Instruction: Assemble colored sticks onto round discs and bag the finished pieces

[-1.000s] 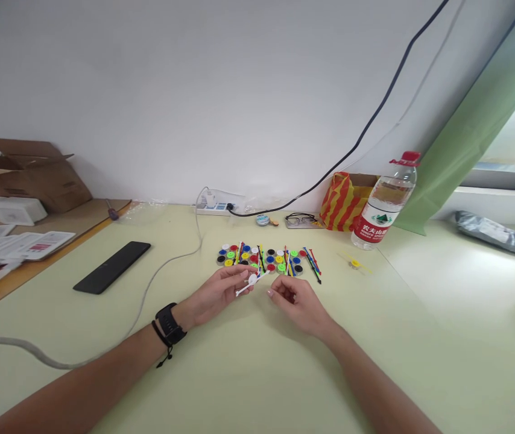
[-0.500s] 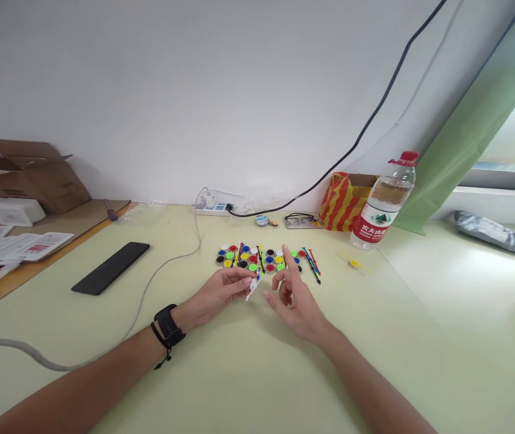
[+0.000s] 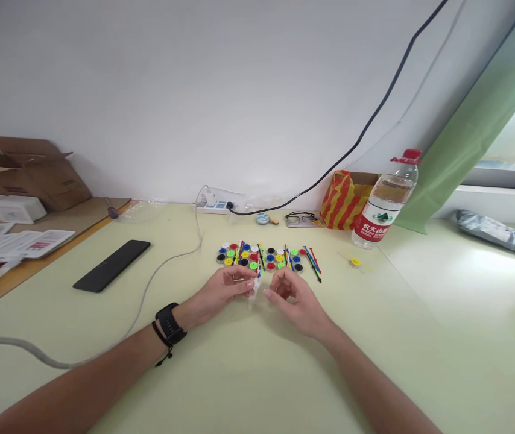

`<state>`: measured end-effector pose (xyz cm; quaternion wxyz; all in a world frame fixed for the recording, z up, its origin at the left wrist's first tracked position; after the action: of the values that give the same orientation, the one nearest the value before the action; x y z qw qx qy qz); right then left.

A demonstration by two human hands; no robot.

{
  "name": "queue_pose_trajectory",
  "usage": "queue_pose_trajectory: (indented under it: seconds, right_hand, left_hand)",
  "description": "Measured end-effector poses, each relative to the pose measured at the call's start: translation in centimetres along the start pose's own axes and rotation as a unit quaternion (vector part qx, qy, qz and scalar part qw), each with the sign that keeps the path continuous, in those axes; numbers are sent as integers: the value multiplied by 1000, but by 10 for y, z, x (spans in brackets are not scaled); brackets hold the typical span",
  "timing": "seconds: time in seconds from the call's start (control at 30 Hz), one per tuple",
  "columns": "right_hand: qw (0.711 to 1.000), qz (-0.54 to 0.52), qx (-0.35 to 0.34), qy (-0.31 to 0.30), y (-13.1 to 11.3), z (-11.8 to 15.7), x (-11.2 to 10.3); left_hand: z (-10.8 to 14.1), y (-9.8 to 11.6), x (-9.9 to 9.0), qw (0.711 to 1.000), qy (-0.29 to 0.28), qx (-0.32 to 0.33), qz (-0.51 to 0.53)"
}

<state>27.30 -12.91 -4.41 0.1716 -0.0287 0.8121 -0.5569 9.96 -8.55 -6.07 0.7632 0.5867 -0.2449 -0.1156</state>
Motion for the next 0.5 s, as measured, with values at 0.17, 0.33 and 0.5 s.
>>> queue_pose_trajectory:
  seconds: [0.17,0.33,0.5]
  right_hand:
    - [1000,-18,-1,-17,2,1,7]
    - [1000,-12,-6,-23,0,1,7]
    - [1000,-1,-7,-29,-1,1,8]
  left_hand:
    - [1,-1,1,1000,-18,4,-16]
    - [1,-5,1,999,-39,1,-32]
    - [1,-5,2,998,-45,2,-38]
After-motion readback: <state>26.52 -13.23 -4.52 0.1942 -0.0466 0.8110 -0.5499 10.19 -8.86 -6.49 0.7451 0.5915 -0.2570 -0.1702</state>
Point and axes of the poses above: each hand's wrist, its own z-axis away from the middle knuckle, its own x-axis out of the palm, y = z × x, the point moved 6 cm from there along -z, towards the middle knuckle, and after that the axes turned 8 degrees about -x, right-handed, at the moved point
